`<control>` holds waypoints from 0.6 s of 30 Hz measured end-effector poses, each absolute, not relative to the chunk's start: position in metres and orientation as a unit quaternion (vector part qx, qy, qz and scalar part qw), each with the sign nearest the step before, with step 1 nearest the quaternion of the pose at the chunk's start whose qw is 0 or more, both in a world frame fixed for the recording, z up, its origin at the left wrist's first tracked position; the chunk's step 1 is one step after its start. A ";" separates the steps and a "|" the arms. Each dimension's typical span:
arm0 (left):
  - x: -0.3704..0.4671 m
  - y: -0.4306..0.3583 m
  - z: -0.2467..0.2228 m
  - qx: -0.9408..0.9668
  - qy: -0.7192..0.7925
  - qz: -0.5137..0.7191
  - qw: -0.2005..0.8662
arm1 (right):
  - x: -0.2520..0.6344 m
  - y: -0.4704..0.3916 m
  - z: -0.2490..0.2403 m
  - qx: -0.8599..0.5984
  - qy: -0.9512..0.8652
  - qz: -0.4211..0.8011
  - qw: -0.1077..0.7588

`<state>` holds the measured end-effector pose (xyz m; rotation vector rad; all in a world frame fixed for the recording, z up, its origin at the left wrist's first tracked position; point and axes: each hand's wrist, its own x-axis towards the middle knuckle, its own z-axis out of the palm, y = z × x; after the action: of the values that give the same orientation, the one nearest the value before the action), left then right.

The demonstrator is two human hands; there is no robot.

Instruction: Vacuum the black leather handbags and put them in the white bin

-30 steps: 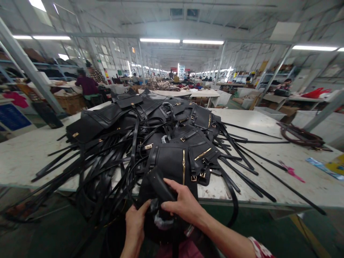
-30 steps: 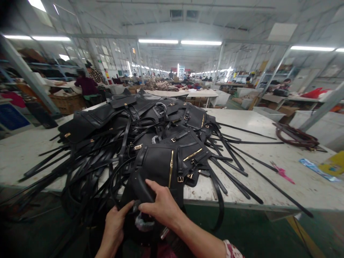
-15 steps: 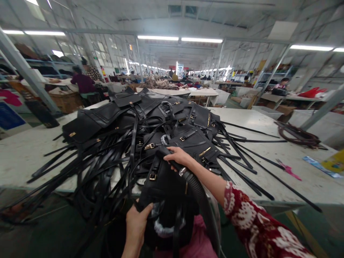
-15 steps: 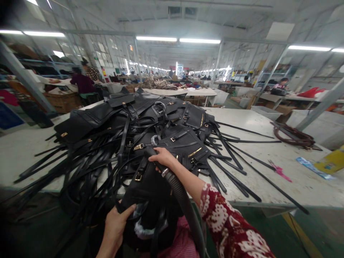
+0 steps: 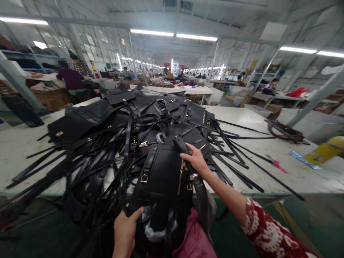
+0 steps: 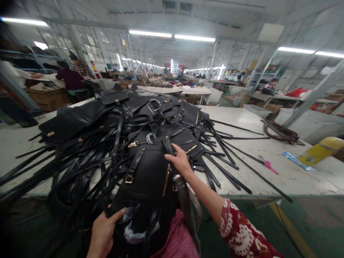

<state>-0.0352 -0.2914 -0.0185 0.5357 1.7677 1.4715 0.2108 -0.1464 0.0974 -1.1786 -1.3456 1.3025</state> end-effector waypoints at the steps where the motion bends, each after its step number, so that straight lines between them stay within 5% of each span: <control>1: -0.040 -0.291 -0.021 0.203 0.699 0.572 0.378 | 0.227 -0.152 0.094 -0.486 -0.531 0.523 0.456; 7: -0.059 -0.291 -0.029 0.184 0.726 0.552 0.367 | 0.302 -0.171 0.079 -0.529 -0.456 0.521 0.490; 18: -0.055 -0.300 -0.014 0.250 0.747 0.492 0.370 | 0.279 -0.170 0.066 -0.459 -0.482 0.639 0.387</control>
<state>-0.0550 -0.2997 -0.0138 0.6421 1.9177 1.2635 0.2788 -0.1699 0.0656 -1.1670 -1.2266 1.6253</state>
